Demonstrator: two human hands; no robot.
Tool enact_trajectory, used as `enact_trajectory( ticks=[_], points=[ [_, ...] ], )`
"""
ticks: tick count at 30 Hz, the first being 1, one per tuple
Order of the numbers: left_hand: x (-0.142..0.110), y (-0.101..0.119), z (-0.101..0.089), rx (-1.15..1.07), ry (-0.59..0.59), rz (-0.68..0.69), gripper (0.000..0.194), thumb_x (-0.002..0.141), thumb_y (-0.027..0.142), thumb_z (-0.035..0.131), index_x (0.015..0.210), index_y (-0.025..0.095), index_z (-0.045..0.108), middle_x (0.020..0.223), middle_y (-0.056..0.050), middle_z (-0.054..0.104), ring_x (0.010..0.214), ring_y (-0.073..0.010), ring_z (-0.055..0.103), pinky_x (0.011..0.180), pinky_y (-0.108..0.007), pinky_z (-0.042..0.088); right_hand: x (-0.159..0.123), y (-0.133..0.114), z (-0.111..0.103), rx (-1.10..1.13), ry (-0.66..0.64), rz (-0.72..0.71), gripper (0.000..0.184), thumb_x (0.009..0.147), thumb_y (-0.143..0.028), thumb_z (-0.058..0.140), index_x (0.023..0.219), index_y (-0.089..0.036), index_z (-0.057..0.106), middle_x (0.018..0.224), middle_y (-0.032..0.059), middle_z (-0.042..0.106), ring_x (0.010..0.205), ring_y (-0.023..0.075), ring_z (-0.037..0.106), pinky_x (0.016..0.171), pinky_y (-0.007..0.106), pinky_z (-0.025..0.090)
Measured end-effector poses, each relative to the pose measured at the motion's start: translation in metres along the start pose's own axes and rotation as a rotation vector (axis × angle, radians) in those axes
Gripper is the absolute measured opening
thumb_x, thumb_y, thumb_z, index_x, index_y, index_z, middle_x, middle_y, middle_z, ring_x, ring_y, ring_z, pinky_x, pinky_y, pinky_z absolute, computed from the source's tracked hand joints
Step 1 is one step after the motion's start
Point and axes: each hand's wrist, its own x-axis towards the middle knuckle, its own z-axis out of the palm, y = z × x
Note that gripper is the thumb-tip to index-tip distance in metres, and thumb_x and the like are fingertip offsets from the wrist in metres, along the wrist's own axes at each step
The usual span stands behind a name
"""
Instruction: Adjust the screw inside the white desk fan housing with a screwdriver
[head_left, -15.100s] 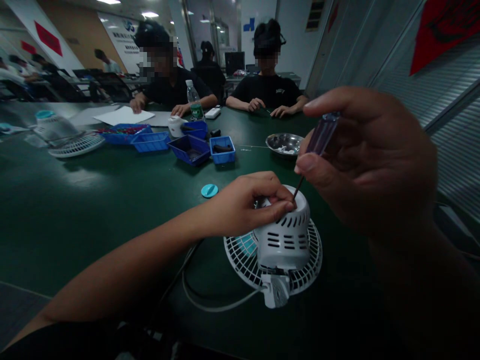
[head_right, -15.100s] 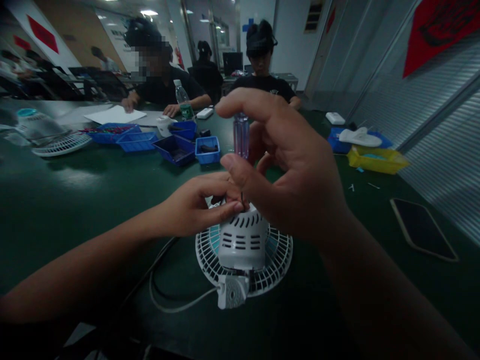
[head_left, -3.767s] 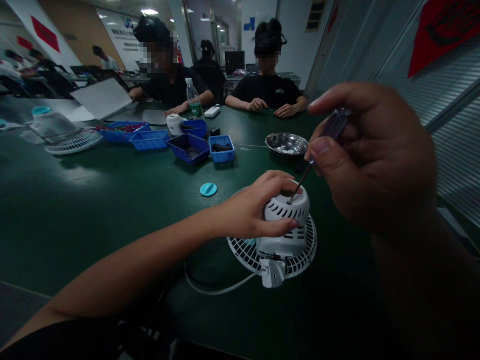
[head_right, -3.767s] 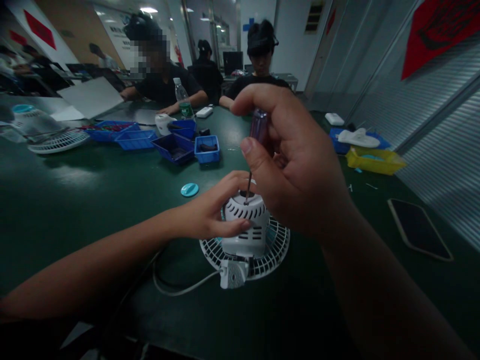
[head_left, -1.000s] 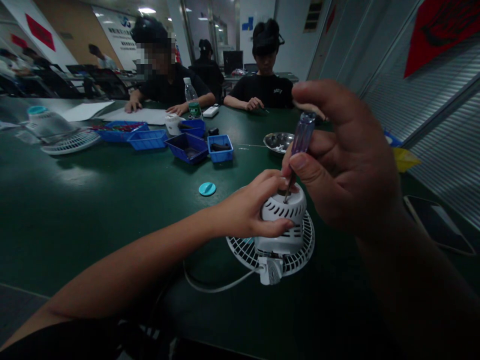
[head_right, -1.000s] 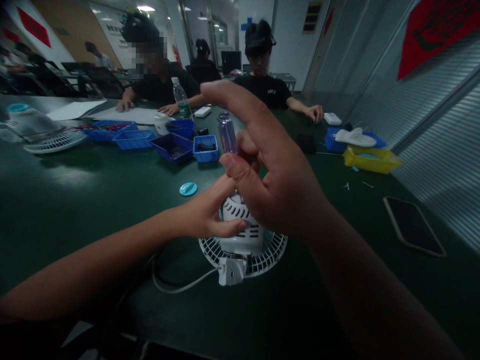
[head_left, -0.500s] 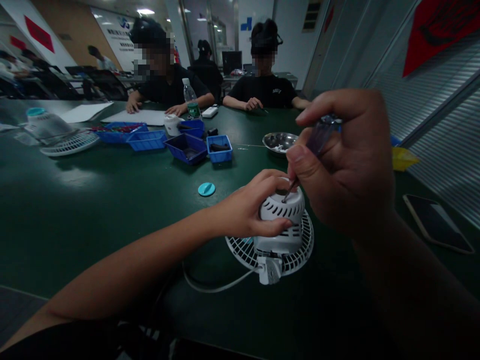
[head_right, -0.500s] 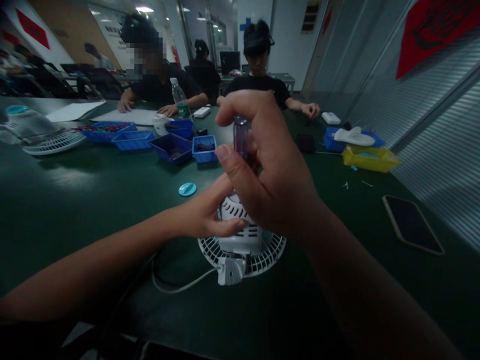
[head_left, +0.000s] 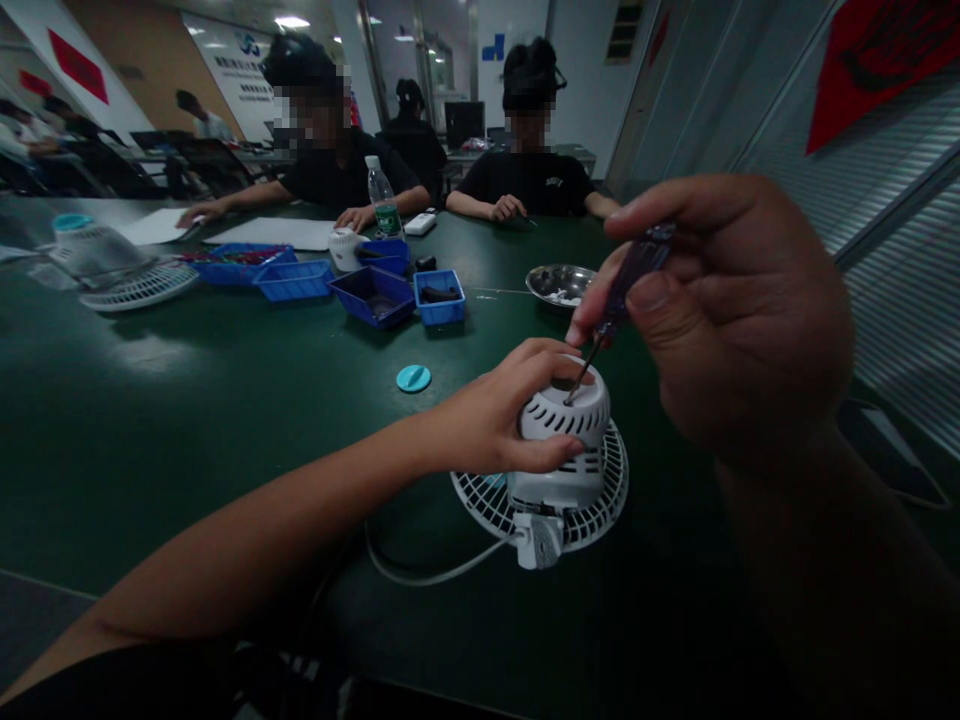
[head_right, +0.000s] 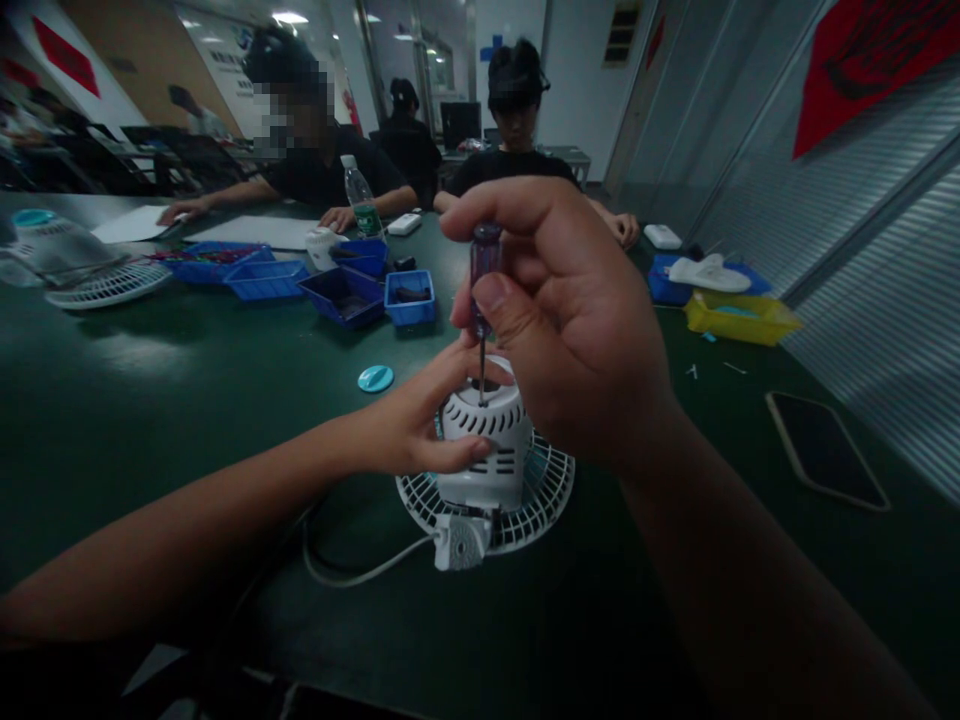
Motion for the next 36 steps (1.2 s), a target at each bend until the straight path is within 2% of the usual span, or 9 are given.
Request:
enact_trajectory(
  ticks=[3, 9, 14, 19, 22, 24, 26, 32, 36],
  points=[
    [0.000, -0.001, 0.001, 0.002, -0.002, -0.006, 0.055, 0.090, 0.053, 0.072, 0.129, 0.019, 0.054, 0.136, -0.018, 0.058, 0.136, -0.0323, 0.053, 0.119, -0.054, 0.048, -0.002, -0.001, -0.002, -0.087, 0.020, 0.019, 0.015, 0.097, -0.018, 0.062, 0.108, -0.027, 0.066, 0.085, -0.0043, 0.069, 0.071, 0.0096, 0.067, 0.066, 0.025, 0.063],
    [-0.001, -0.001, 0.000, -0.008, -0.002, -0.015, 0.053, 0.089, 0.053, 0.072, 0.126, 0.019, 0.055, 0.133, -0.018, 0.061, 0.134, -0.0326, 0.055, 0.116, -0.053, 0.051, -0.004, 0.001, -0.004, -0.251, -0.003, -0.114, 0.017, 0.097, -0.017, 0.064, 0.112, -0.025, 0.064, 0.106, -0.0007, 0.069, 0.078, 0.0070, 0.066, 0.068, 0.025, 0.059],
    [-0.002, 0.000, 0.000, -0.004, -0.003, -0.051, 0.058, 0.088, 0.056, 0.072, 0.129, 0.020, 0.054, 0.139, -0.018, 0.058, 0.135, -0.0330, 0.055, 0.118, -0.054, 0.049, -0.004, 0.004, -0.002, -0.299, 0.130, -0.073, 0.017, 0.094, -0.025, 0.073, 0.105, -0.025, 0.060, 0.094, -0.0035, 0.062, 0.068, 0.0040, 0.059, 0.055, 0.019, 0.045],
    [-0.002, 0.000, 0.000, -0.011, 0.000, -0.027, 0.057, 0.089, 0.054, 0.073, 0.130, 0.019, 0.054, 0.137, -0.019, 0.058, 0.134, -0.0326, 0.056, 0.118, -0.053, 0.050, -0.005, 0.013, 0.001, -0.203, 0.107, -0.021, 0.015, 0.099, -0.022, 0.064, 0.113, -0.027, 0.062, 0.087, -0.0042, 0.062, 0.064, 0.0054, 0.060, 0.056, 0.022, 0.049],
    [-0.001, -0.001, 0.001, -0.012, 0.000, -0.036, 0.057, 0.088, 0.055, 0.072, 0.129, 0.019, 0.054, 0.137, -0.019, 0.058, 0.132, -0.0336, 0.056, 0.117, -0.054, 0.050, -0.005, 0.017, 0.003, -0.158, 0.044, -0.027, 0.028, 0.097, -0.019, 0.064, 0.124, -0.030, 0.062, 0.107, -0.0021, 0.070, 0.069, 0.0063, 0.064, 0.059, 0.023, 0.053],
    [0.000, -0.001, 0.002, -0.009, -0.004, -0.054, 0.056, 0.088, 0.055, 0.072, 0.128, 0.019, 0.056, 0.135, -0.017, 0.059, 0.130, -0.0338, 0.056, 0.116, -0.055, 0.050, -0.005, 0.017, 0.003, -0.137, 0.001, -0.006, 0.036, 0.097, -0.021, 0.064, 0.131, -0.032, 0.061, 0.129, -0.0005, 0.069, 0.071, 0.0054, 0.064, 0.059, 0.021, 0.054],
    [0.000, 0.000, 0.002, -0.008, -0.001, -0.059, 0.056, 0.087, 0.055, 0.072, 0.128, 0.019, 0.056, 0.133, -0.017, 0.059, 0.130, -0.0339, 0.056, 0.116, -0.055, 0.050, -0.005, 0.015, 0.002, -0.085, -0.031, 0.023, 0.039, 0.097, -0.022, 0.065, 0.134, -0.032, 0.060, 0.136, -0.0001, 0.068, 0.070, 0.0048, 0.063, 0.058, 0.020, 0.054],
    [0.002, 0.003, -0.001, -0.014, -0.013, -0.055, 0.055, 0.087, 0.054, 0.072, 0.128, 0.021, 0.057, 0.134, -0.017, 0.060, 0.134, -0.0347, 0.054, 0.119, -0.056, 0.048, -0.003, 0.009, -0.004, 0.131, -0.088, 0.065, 0.031, 0.098, -0.019, 0.057, 0.126, -0.026, 0.066, 0.106, -0.0005, 0.073, 0.092, 0.0122, 0.070, 0.083, 0.029, 0.064],
    [0.001, 0.004, -0.001, -0.005, -0.025, -0.080, 0.057, 0.088, 0.055, 0.070, 0.129, 0.018, 0.056, 0.139, -0.018, 0.056, 0.135, -0.0334, 0.054, 0.120, -0.053, 0.049, -0.001, 0.005, -0.004, 0.197, -0.115, 0.087, 0.026, 0.099, -0.014, 0.057, 0.123, -0.021, 0.063, 0.091, -0.0027, 0.070, 0.077, 0.0085, 0.070, 0.071, 0.024, 0.064]
  ],
)
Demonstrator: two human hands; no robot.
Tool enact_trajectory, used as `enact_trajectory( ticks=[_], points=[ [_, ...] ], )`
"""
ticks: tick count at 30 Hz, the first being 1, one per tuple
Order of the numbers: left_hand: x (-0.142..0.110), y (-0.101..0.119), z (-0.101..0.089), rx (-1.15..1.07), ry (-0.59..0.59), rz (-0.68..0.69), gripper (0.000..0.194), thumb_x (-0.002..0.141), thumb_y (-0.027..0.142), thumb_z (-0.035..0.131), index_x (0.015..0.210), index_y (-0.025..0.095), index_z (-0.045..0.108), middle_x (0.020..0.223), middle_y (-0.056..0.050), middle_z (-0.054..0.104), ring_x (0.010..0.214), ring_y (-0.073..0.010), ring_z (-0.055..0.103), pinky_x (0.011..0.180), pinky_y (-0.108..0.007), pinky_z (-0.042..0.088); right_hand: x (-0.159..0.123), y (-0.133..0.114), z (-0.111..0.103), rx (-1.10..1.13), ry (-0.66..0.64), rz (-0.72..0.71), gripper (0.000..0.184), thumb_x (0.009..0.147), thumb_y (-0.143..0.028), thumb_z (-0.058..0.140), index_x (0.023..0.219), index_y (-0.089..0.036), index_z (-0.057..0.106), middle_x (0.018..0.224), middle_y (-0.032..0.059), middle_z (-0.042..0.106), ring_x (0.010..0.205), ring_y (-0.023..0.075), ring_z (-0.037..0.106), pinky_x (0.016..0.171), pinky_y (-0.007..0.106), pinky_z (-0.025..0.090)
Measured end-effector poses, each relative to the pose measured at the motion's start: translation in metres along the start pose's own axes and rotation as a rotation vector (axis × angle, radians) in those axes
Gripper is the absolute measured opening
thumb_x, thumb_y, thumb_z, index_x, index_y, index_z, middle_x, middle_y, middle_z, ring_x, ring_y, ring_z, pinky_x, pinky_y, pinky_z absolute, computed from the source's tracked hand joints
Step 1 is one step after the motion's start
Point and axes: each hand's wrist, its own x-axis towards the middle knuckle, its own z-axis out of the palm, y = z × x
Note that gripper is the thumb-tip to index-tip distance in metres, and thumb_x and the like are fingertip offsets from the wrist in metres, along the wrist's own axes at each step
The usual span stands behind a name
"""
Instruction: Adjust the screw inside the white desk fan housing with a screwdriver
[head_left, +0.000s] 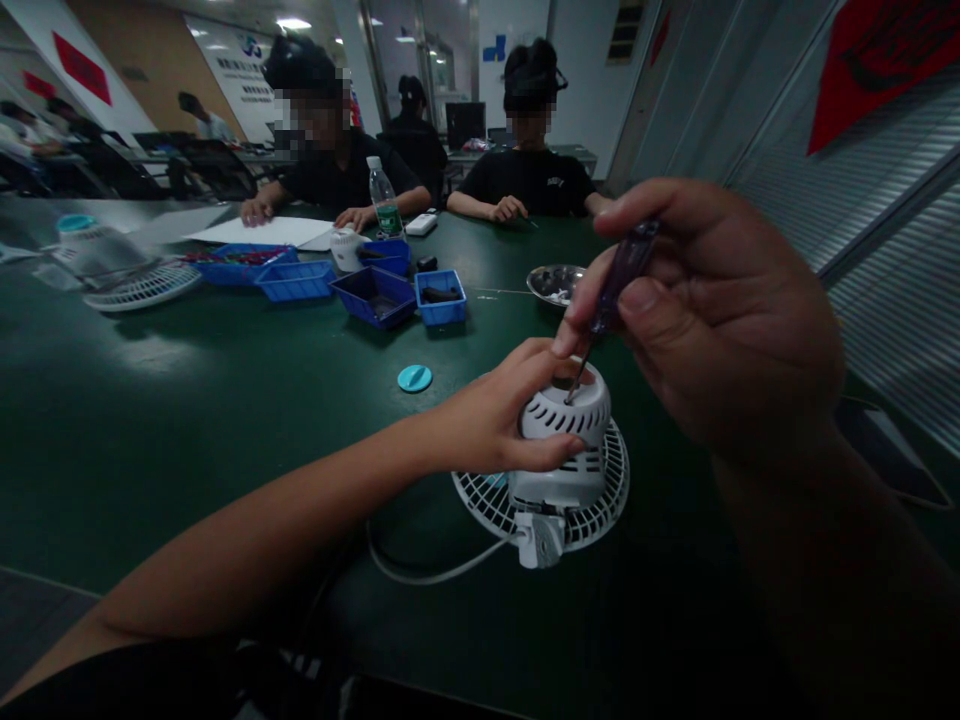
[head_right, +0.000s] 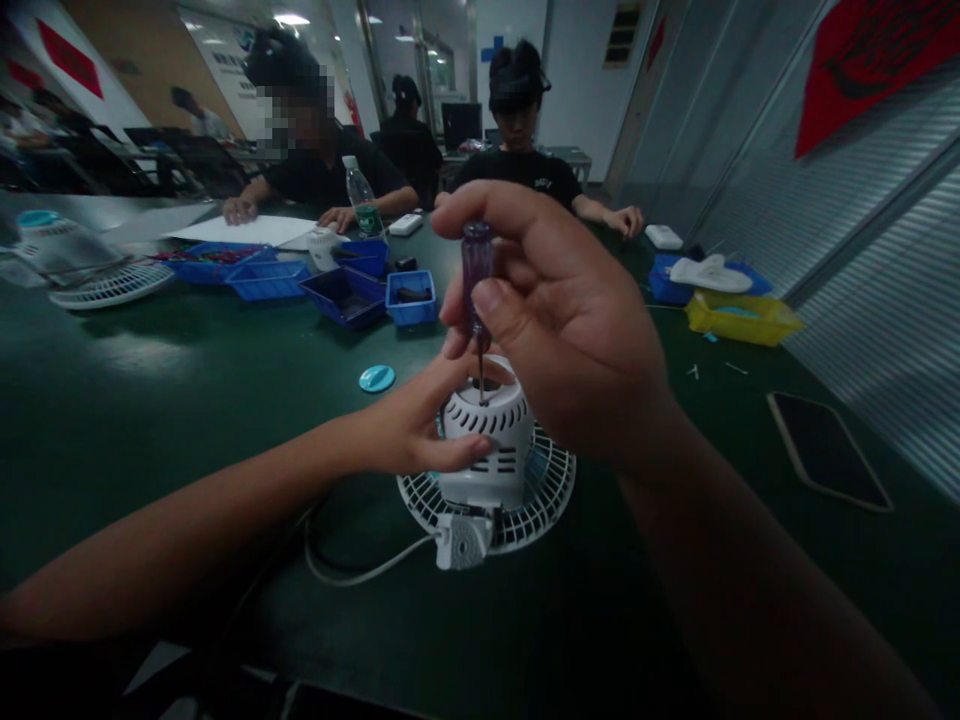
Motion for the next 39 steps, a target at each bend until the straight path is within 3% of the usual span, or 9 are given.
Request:
enact_trajectory(
  ticks=[4, 10, 18, 22, 25, 28, 31, 39],
  points=[
    [-0.001, -0.001, 0.001, -0.019, 0.000, 0.006, 0.057, 0.089, 0.054, 0.071, 0.130, 0.018, 0.055, 0.141, -0.019, 0.054, 0.136, -0.0338, 0.054, 0.120, -0.053, 0.049, 0.001, -0.004, 0.002, -0.135, 0.063, 0.001, 0.028, 0.095, -0.008, 0.059, 0.119, -0.022, 0.064, 0.088, -0.0041, 0.068, 0.071, 0.0069, 0.069, 0.062, 0.021, 0.062],
    [0.000, -0.002, 0.003, -0.019, 0.020, 0.034, 0.055, 0.088, 0.053, 0.071, 0.128, 0.020, 0.054, 0.138, -0.018, 0.056, 0.133, -0.0326, 0.056, 0.117, -0.054, 0.051, 0.001, -0.003, 0.003, -0.377, 0.171, -0.042, 0.022, 0.089, -0.016, 0.074, 0.108, -0.025, 0.067, 0.085, -0.0016, 0.066, 0.069, 0.0095, 0.063, 0.051, 0.021, 0.051],
    [-0.001, -0.001, 0.003, -0.015, 0.030, 0.066, 0.048, 0.092, 0.049, 0.069, 0.126, 0.018, 0.054, 0.137, -0.017, 0.057, 0.134, -0.0312, 0.055, 0.117, -0.051, 0.050, -0.002, 0.001, 0.004, -0.463, 0.173, -0.128, 0.035, 0.091, -0.011, 0.069, 0.123, -0.025, 0.061, 0.122, -0.0018, 0.069, 0.072, 0.0027, 0.061, 0.060, 0.017, 0.052],
    [-0.001, -0.001, 0.002, 0.000, 0.028, 0.070, 0.050, 0.092, 0.050, 0.070, 0.127, 0.018, 0.053, 0.137, -0.018, 0.057, 0.135, -0.0312, 0.054, 0.116, -0.051, 0.050, -0.003, 0.002, 0.001, -0.505, 0.135, -0.151, 0.031, 0.096, -0.015, 0.063, 0.125, -0.026, 0.064, 0.128, -0.0016, 0.069, 0.070, 0.0037, 0.056, 0.061, 0.020, 0.051],
    [-0.002, -0.001, 0.002, 0.009, 0.023, 0.060, 0.053, 0.091, 0.051, 0.071, 0.129, 0.019, 0.053, 0.138, -0.018, 0.057, 0.135, -0.0317, 0.055, 0.117, -0.051, 0.050, -0.002, 0.001, -0.002, -0.366, 0.086, -0.130, 0.027, 0.097, -0.014, 0.058, 0.123, -0.023, 0.064, 0.123, -0.0002, 0.068, 0.078, 0.0054, 0.062, 0.069, 0.023, 0.055],
    [-0.002, -0.001, 0.002, 0.013, 0.026, 0.059, 0.053, 0.091, 0.051, 0.071, 0.130, 0.019, 0.053, 0.138, -0.018, 0.057, 0.134, -0.0318, 0.056, 0.117, -0.052, 0.050, 0.001, -0.002, -0.003, -0.235, 0.007, -0.105, 0.030, 0.097, -0.008, 0.053, 0.122, -0.021, 0.063, 0.105, -0.0022, 0.067, 0.089, 0.0062, 0.069, 0.079, 0.022, 0.059],
    [-0.002, -0.002, 0.003, 0.015, 0.031, 0.056, 0.053, 0.091, 0.052, 0.070, 0.129, 0.019, 0.055, 0.138, -0.018, 0.057, 0.135, -0.0329, 0.054, 0.118, -0.054, 0.050, 0.001, -0.006, -0.003, -0.245, -0.010, -0.083, 0.031, 0.096, -0.006, 0.056, 0.122, -0.021, 0.064, 0.091, -0.0043, 0.065, 0.079, 0.0054, 0.068, 0.071, 0.020, 0.060],
    [-0.003, -0.004, 0.004, -0.015, 0.028, 0.046, 0.052, 0.090, 0.051, 0.071, 0.128, 0.019, 0.054, 0.142, -0.018, 0.055, 0.136, -0.0330, 0.055, 0.117, -0.053, 0.050, 0.000, -0.008, 0.002, -0.504, 0.160, -0.084, 0.025, 0.087, -0.011, 0.075, 0.108, -0.023, 0.068, 0.097, -0.0023, 0.068, 0.071, 0.0055, 0.065, 0.054, 0.017, 0.050]
  ],
)
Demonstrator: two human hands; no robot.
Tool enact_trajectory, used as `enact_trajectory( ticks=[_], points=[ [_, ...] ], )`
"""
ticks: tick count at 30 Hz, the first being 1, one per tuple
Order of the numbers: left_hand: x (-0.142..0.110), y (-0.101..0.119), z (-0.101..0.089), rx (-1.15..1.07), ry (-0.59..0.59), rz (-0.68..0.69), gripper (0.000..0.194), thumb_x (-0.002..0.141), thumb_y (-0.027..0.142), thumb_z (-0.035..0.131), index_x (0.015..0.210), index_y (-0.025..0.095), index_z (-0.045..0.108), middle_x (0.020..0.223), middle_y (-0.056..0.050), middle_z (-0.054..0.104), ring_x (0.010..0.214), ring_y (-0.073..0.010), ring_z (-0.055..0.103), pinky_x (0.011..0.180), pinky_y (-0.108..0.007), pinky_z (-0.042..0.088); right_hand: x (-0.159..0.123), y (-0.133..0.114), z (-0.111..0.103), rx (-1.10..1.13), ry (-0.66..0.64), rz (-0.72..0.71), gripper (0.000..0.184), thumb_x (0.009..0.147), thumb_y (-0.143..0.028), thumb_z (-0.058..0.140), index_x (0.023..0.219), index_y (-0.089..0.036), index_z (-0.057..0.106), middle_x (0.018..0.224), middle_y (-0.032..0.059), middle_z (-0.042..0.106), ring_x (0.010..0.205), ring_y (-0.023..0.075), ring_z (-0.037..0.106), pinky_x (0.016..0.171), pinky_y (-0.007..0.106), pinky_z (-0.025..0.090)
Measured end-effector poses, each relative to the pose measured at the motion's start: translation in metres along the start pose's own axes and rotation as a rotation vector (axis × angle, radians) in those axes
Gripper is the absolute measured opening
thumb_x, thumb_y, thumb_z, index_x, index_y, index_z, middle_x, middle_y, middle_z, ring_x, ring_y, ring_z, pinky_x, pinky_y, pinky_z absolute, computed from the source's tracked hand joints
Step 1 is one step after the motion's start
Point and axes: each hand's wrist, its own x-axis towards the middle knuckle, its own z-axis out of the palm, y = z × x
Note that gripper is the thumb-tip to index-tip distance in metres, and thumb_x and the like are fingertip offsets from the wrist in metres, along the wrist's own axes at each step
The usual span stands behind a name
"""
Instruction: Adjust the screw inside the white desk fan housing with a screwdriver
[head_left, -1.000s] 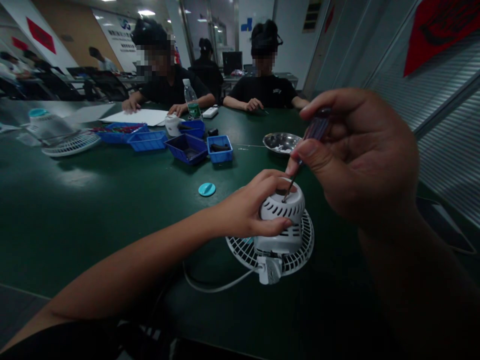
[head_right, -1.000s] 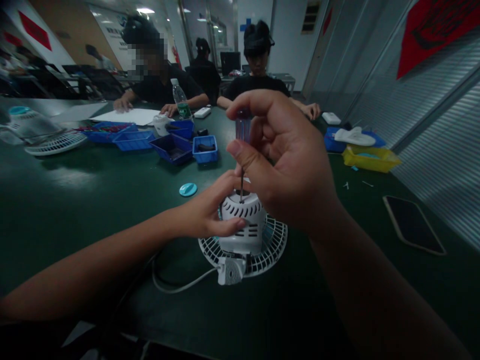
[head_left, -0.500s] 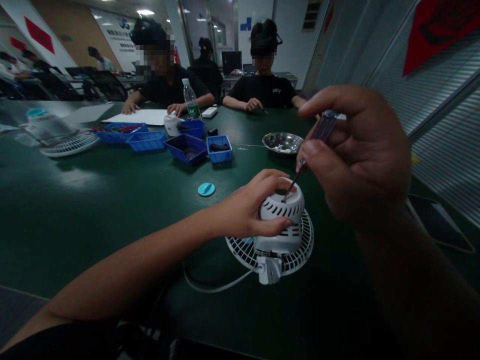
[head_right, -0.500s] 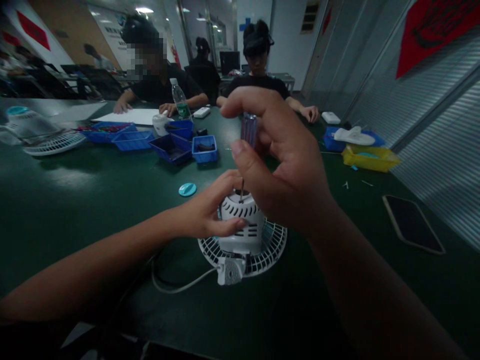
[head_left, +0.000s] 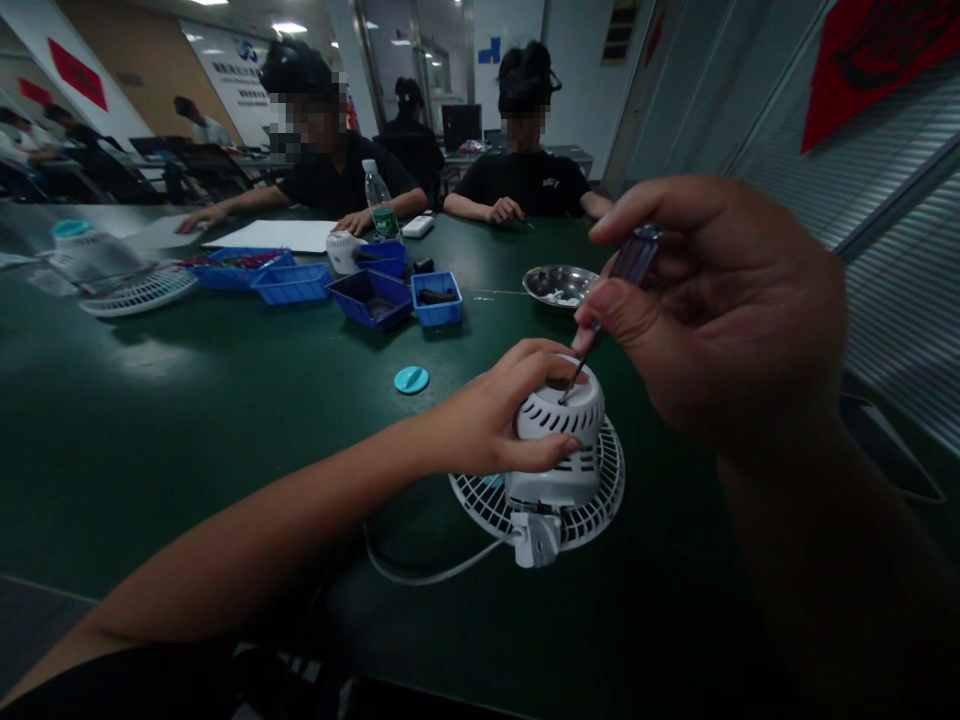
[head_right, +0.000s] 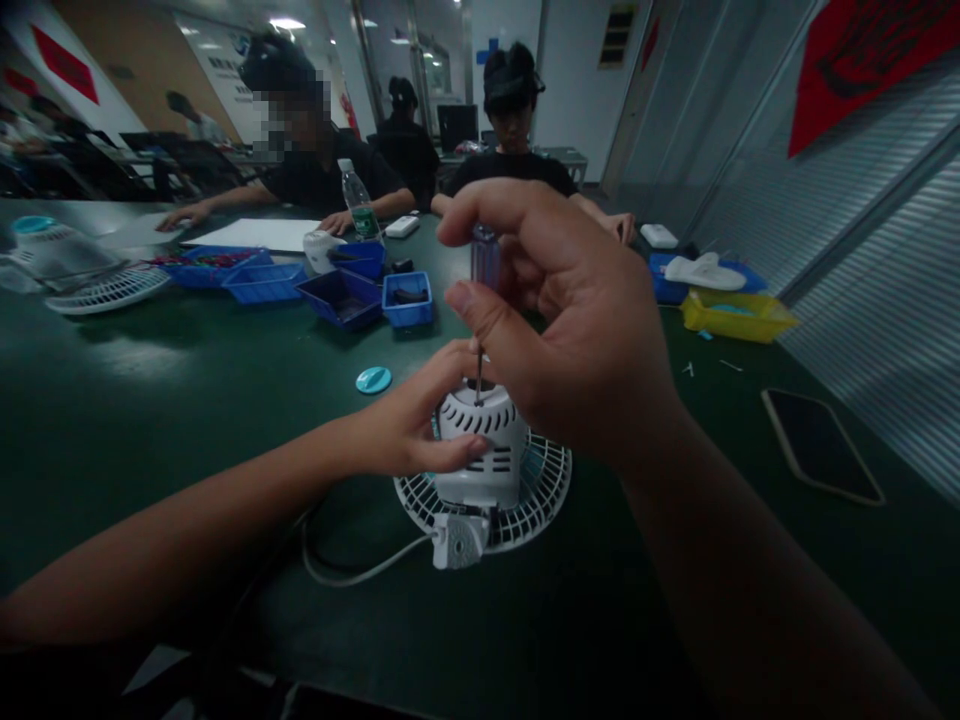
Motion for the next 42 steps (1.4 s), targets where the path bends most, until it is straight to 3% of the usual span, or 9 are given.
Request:
enact_trajectory(
  ticks=[4, 9, 12, 19, 24, 27, 32, 37, 42],
  points=[
    [-0.001, 0.000, -0.001, 0.002, 0.009, 0.024, 0.051, 0.092, 0.050, 0.072, 0.127, 0.017, 0.054, 0.139, -0.019, 0.057, 0.136, -0.0313, 0.055, 0.117, -0.050, 0.051, -0.001, 0.003, 0.003, -0.003, 0.025, -0.013, 0.017, 0.092, -0.016, 0.070, 0.107, -0.024, 0.066, 0.096, -0.0038, 0.067, 0.066, 0.0036, 0.061, 0.054, 0.018, 0.047],
    [-0.001, -0.001, 0.000, 0.017, 0.010, 0.042, 0.053, 0.092, 0.050, 0.072, 0.130, 0.018, 0.054, 0.138, -0.019, 0.057, 0.136, -0.0320, 0.055, 0.117, -0.052, 0.052, -0.002, 0.008, 0.003, 0.199, -0.077, -0.006, 0.023, 0.095, -0.013, 0.059, 0.113, -0.026, 0.063, 0.094, -0.0033, 0.068, 0.080, 0.0078, 0.068, 0.071, 0.024, 0.058],
    [0.000, -0.003, 0.000, 0.028, 0.020, 0.054, 0.055, 0.091, 0.052, 0.073, 0.130, 0.016, 0.055, 0.136, -0.019, 0.057, 0.135, -0.0330, 0.056, 0.117, -0.052, 0.052, -0.001, 0.008, 0.003, 0.193, -0.098, -0.024, 0.029, 0.094, -0.010, 0.061, 0.118, -0.027, 0.063, 0.086, -0.0055, 0.066, 0.072, 0.0065, 0.067, 0.064, 0.021, 0.056],
    [-0.001, -0.002, 0.001, 0.058, 0.009, 0.034, 0.061, 0.092, 0.056, 0.069, 0.137, 0.018, 0.053, 0.143, -0.020, 0.055, 0.138, -0.0348, 0.056, 0.120, -0.055, 0.050, 0.001, -0.006, 0.001, 0.034, -0.137, -0.054, 0.022, 0.094, -0.016, 0.067, 0.113, -0.025, 0.062, 0.116, -0.0017, 0.067, 0.076, 0.0068, 0.061, 0.067, 0.024, 0.055],
    [-0.001, -0.003, 0.001, 0.049, 0.013, 0.040, 0.061, 0.091, 0.054, 0.071, 0.137, 0.017, 0.053, 0.144, -0.020, 0.056, 0.140, -0.0355, 0.054, 0.122, -0.056, 0.048, -0.002, -0.006, 0.006, -0.047, -0.037, -0.062, 0.020, 0.093, -0.013, 0.065, 0.108, -0.025, 0.060, 0.108, -0.0020, 0.064, 0.088, 0.0101, 0.064, 0.074, 0.025, 0.057],
    [0.000, -0.001, 0.001, 0.030, 0.006, 0.018, 0.061, 0.091, 0.053, 0.072, 0.137, 0.017, 0.053, 0.146, -0.020, 0.055, 0.143, -0.0358, 0.052, 0.123, -0.056, 0.046, -0.004, 0.001, 0.009, -0.020, 0.020, -0.054, 0.019, 0.094, -0.018, 0.066, 0.110, -0.026, 0.061, 0.110, -0.0007, 0.065, 0.081, 0.0100, 0.064, 0.073, 0.027, 0.058],
    [0.001, 0.003, -0.001, 0.018, -0.016, -0.040, 0.059, 0.089, 0.055, 0.071, 0.133, 0.020, 0.054, 0.140, -0.017, 0.057, 0.135, -0.0338, 0.056, 0.119, -0.055, 0.050, -0.007, 0.003, 0.011, -0.138, 0.081, -0.017, 0.015, 0.096, -0.025, 0.065, 0.111, -0.028, 0.062, 0.103, -0.0001, 0.062, 0.065, 0.0076, 0.053, 0.058, 0.026, 0.050],
    [0.002, 0.005, -0.002, 0.015, -0.021, -0.065, 0.057, 0.089, 0.054, 0.070, 0.131, 0.019, 0.054, 0.141, -0.018, 0.057, 0.133, -0.0335, 0.056, 0.118, -0.056, 0.050, -0.006, -0.002, 0.009, -0.151, 0.090, 0.013, 0.011, 0.095, -0.024, 0.065, 0.105, -0.027, 0.062, 0.096, -0.0016, 0.060, 0.053, 0.0038, 0.039, 0.045, 0.024, 0.031],
    [0.001, 0.004, -0.003, 0.016, -0.017, -0.023, 0.055, 0.091, 0.053, 0.070, 0.131, 0.019, 0.054, 0.139, -0.018, 0.057, 0.135, -0.0320, 0.055, 0.118, -0.052, 0.050, -0.003, 0.004, 0.006, 0.067, 0.062, -0.043, 0.018, 0.092, -0.016, 0.059, 0.106, -0.025, 0.066, 0.089, -0.0014, 0.061, 0.071, 0.0098, 0.058, 0.064, 0.029, 0.047]
  ],
)
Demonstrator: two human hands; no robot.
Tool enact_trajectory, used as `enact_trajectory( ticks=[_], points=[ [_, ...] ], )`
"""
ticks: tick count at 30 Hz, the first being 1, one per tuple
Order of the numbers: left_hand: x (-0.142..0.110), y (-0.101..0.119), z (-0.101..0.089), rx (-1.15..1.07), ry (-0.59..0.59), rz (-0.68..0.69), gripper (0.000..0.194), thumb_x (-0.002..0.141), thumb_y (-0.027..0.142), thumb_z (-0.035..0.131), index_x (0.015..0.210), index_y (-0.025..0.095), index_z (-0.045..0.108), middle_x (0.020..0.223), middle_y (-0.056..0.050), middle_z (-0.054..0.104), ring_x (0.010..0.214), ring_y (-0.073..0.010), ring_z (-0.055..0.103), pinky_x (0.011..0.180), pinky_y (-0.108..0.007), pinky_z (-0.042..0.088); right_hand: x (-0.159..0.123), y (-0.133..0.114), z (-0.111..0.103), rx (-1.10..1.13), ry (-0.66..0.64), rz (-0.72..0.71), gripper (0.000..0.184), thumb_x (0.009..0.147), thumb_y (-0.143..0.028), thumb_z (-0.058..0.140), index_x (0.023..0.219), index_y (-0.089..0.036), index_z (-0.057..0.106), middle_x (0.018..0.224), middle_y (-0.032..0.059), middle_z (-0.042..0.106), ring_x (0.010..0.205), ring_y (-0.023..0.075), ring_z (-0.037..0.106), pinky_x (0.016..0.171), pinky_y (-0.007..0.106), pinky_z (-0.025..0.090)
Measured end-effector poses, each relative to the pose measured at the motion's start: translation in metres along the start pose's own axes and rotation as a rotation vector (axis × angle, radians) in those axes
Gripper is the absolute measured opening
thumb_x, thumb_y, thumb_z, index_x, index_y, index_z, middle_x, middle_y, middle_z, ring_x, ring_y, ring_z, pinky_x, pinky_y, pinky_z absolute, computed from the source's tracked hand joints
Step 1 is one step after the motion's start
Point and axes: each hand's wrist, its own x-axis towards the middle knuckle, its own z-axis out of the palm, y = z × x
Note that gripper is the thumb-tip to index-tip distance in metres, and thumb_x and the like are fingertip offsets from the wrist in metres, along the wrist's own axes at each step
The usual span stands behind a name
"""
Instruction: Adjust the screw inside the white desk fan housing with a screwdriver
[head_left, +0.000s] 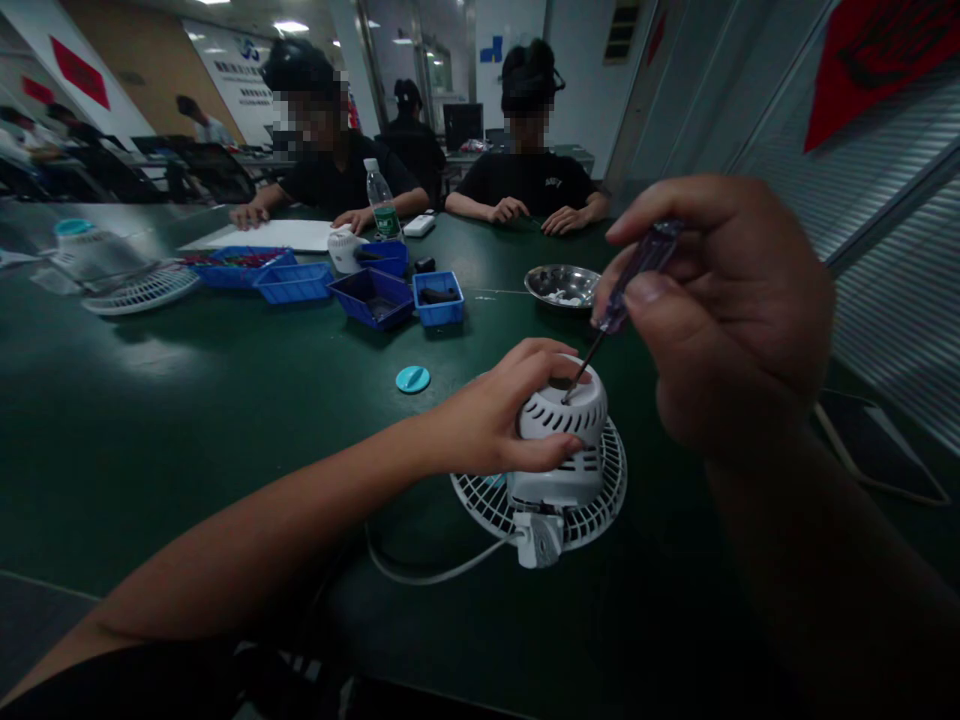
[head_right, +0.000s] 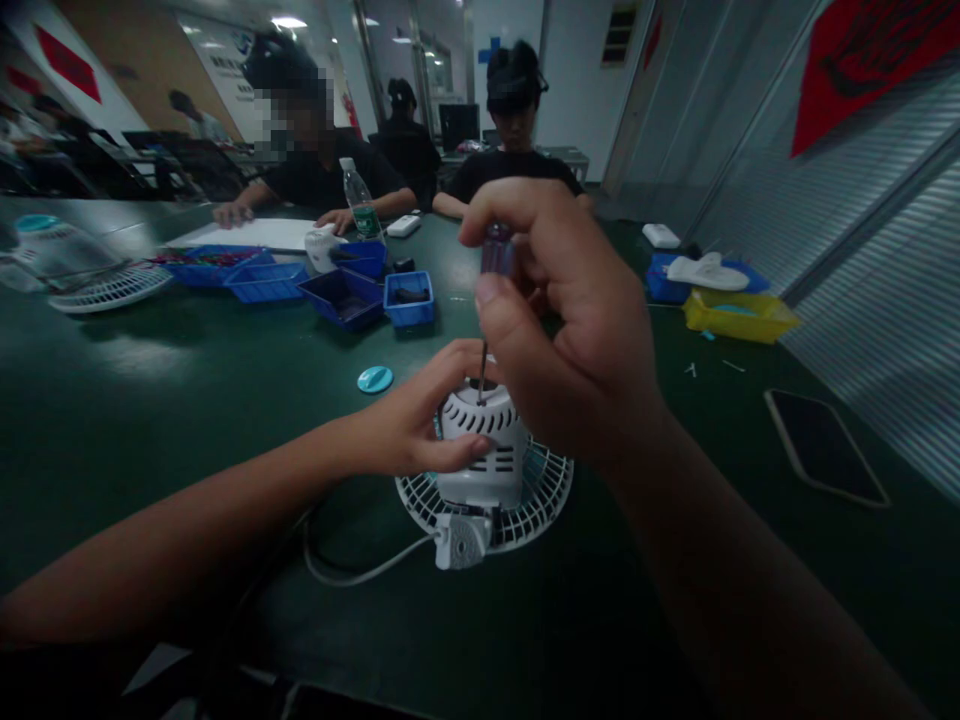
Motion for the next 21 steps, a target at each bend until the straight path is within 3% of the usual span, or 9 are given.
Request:
enact_trajectory(
  ticks=[3, 6, 9, 13, 21],
  points=[
    [-0.001, -0.002, 0.001, 0.000, 0.024, 0.038, 0.054, 0.091, 0.052, 0.072, 0.130, 0.018, 0.055, 0.137, -0.018, 0.058, 0.135, -0.0326, 0.055, 0.118, -0.051, 0.050, 0.001, -0.001, 0.000, 0.159, -0.073, 0.000, 0.024, 0.093, -0.010, 0.054, 0.110, -0.023, 0.065, 0.095, -0.0007, 0.067, 0.084, 0.0111, 0.069, 0.073, 0.029, 0.054],
    [-0.001, -0.004, 0.002, 0.010, 0.030, 0.050, 0.057, 0.090, 0.052, 0.073, 0.132, 0.018, 0.055, 0.138, -0.018, 0.057, 0.136, -0.0340, 0.054, 0.119, -0.053, 0.050, 0.001, -0.004, 0.001, 0.191, -0.145, 0.019, 0.024, 0.096, -0.012, 0.055, 0.115, -0.023, 0.065, 0.109, -0.0010, 0.070, 0.081, 0.0086, 0.070, 0.069, 0.026, 0.058],
    [-0.001, -0.005, 0.003, 0.010, 0.028, 0.040, 0.058, 0.090, 0.054, 0.073, 0.133, 0.019, 0.055, 0.142, -0.019, 0.055, 0.136, -0.0342, 0.055, 0.119, -0.054, 0.050, 0.000, -0.005, 0.003, 0.122, -0.112, 0.025, 0.025, 0.096, -0.014, 0.061, 0.118, -0.024, 0.066, 0.114, 0.0003, 0.072, 0.073, 0.0087, 0.066, 0.060, 0.026, 0.055],
    [-0.001, -0.004, 0.003, 0.014, 0.015, 0.011, 0.060, 0.090, 0.055, 0.071, 0.134, 0.018, 0.055, 0.143, -0.020, 0.055, 0.139, -0.0353, 0.054, 0.121, -0.055, 0.048, -0.001, -0.006, 0.004, 0.005, -0.064, 0.044, 0.026, 0.095, -0.018, 0.067, 0.120, -0.026, 0.068, 0.112, -0.0008, 0.075, 0.070, 0.0098, 0.064, 0.062, 0.028, 0.054],
    [-0.001, -0.003, 0.002, 0.001, 0.005, -0.004, 0.061, 0.090, 0.056, 0.070, 0.136, 0.019, 0.055, 0.146, -0.020, 0.054, 0.141, -0.0366, 0.053, 0.123, -0.059, 0.046, -0.001, -0.010, 0.004, -0.072, -0.036, -0.089, 0.022, 0.094, -0.016, 0.067, 0.114, -0.026, 0.069, 0.114, -0.0045, 0.074, 0.091, 0.0116, 0.068, 0.078, 0.029, 0.058]
  ],
)
